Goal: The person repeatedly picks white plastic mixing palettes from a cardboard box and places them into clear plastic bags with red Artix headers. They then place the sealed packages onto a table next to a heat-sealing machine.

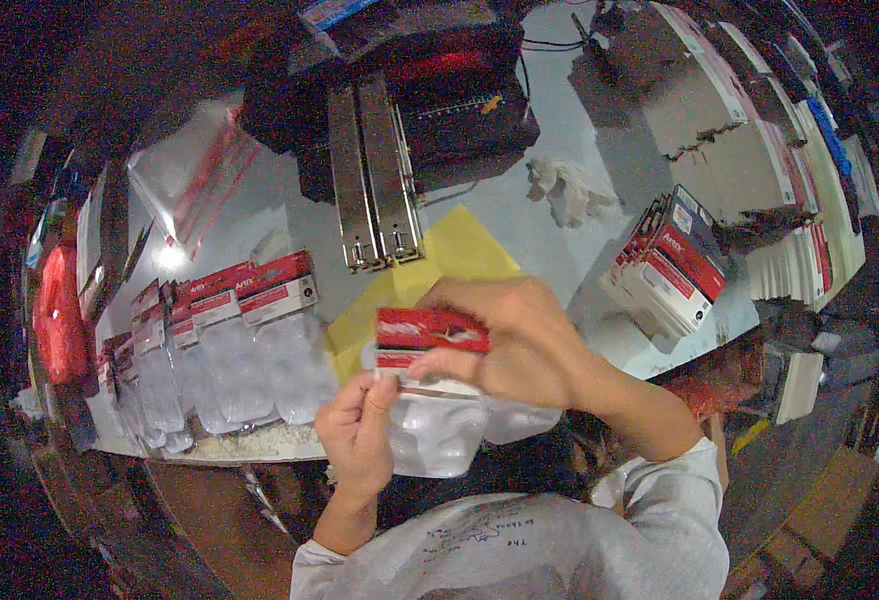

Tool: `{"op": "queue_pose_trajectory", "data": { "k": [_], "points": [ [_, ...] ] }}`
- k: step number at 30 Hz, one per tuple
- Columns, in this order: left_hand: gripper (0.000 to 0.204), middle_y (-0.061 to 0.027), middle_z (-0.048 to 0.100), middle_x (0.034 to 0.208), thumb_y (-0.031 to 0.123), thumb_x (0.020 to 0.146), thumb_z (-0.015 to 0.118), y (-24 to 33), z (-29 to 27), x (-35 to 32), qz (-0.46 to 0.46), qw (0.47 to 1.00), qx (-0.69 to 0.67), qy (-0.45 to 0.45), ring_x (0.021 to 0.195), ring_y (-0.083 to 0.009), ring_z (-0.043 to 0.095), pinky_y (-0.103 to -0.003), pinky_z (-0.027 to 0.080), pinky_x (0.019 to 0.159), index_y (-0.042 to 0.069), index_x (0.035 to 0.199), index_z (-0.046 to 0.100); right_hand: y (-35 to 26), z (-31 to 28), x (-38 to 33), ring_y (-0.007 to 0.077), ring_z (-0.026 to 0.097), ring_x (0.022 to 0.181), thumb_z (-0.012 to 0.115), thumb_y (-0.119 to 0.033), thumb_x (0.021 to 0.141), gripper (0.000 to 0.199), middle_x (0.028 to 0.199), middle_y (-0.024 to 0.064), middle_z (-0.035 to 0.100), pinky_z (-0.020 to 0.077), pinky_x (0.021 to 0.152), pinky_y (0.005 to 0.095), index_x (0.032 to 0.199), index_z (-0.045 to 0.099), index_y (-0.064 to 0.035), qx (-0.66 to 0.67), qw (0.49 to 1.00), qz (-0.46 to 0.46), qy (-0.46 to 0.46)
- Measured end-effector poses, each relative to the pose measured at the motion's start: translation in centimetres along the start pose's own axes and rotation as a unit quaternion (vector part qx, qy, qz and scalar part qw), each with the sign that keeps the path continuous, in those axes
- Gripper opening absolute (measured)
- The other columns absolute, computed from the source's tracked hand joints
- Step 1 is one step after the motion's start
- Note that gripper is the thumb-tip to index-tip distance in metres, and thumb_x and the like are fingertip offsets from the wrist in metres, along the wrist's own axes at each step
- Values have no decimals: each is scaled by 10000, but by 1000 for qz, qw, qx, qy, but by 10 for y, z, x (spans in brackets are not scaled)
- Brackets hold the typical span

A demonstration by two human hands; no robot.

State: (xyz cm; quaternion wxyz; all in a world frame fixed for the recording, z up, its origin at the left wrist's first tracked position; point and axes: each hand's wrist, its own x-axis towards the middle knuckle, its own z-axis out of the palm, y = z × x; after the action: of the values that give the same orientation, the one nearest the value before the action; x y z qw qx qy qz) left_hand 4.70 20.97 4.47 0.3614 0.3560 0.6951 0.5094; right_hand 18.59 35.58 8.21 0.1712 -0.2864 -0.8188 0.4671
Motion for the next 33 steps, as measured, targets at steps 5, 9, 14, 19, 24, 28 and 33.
{"op": "queue_pose_trajectory", "data": {
  "k": [5, 9, 14, 19, 24, 28, 33],
  "points": [
    [225, -10, 593, 721, 158, 910, 556, -13, -3, 7, -32, 992, -77, 99, 670, -59, 467, -207, 384, 609, -43, 835, 624, 16, -5, -14, 111, 618, 618, 712, -264, 783, 281, 724, 79, 669, 489, 571, 249, 824, 691, 13, 133, 954, 260, -65],
    [223, -20, 596, 776, 155, 921, 534, -17, -5, 7, -38, 991, -87, 95, 721, -67, 473, -208, 385, 649, -46, 861, 610, 26, 5, -28, 93, 606, 603, 662, -183, 831, 206, 728, 56, 657, 467, 518, 226, 858, 682, 20, 249, 920, 293, -71],
    [251, -81, 577, 749, 190, 953, 454, -15, -5, 13, -25, 997, 5, 72, 688, -118, 473, -249, 396, 644, -33, 892, 552, 28, 17, -26, 89, 579, 595, 618, -139, 851, 159, 710, 45, 630, 443, 500, 215, 798, 640, 9, 342, 892, 287, -69],
    [276, -103, 491, 666, 217, 963, 404, -30, 7, 59, 13, 989, 73, 126, 635, -159, 427, -290, 381, 614, -4, 815, 478, 46, 32, 11, 107, 583, 622, 598, -136, 862, 176, 720, 64, 630, 466, 559, 226, 846, 631, 36, 370, 890, 256, 79],
    [278, -77, 470, 654, 217, 954, 416, -43, 9, 81, 6, 992, 45, 118, 638, -146, 392, -284, 366, 610, 5, 777, 454, 62, 40, 20, 108, 581, 620, 584, -119, 870, 168, 722, 68, 624, 475, 570, 244, 858, 620, 44, 380, 888, 229, 119],
    [278, -75, 493, 678, 223, 952, 419, -47, 9, 75, -3, 994, 7, 105, 653, -137, 416, -275, 373, 625, 3, 802, 500, 72, 29, 21, 171, 601, 627, 566, -80, 862, 127, 748, 78, 637, 484, 593, 285, 903, 606, 34, 187, 960, 190, 90],
    [290, -116, 608, 794, 250, 949, 423, -45, -31, 66, -23, 965, 184, 188, 784, -247, 578, -354, 427, 737, 23, 1007, 593, 126, -9, 43, 307, 622, 714, 548, -84, 825, 223, 810, 111, 634, 494, 681, 380, 1045, 568, -58, -457, 797, -35, 394]
  ]
}}
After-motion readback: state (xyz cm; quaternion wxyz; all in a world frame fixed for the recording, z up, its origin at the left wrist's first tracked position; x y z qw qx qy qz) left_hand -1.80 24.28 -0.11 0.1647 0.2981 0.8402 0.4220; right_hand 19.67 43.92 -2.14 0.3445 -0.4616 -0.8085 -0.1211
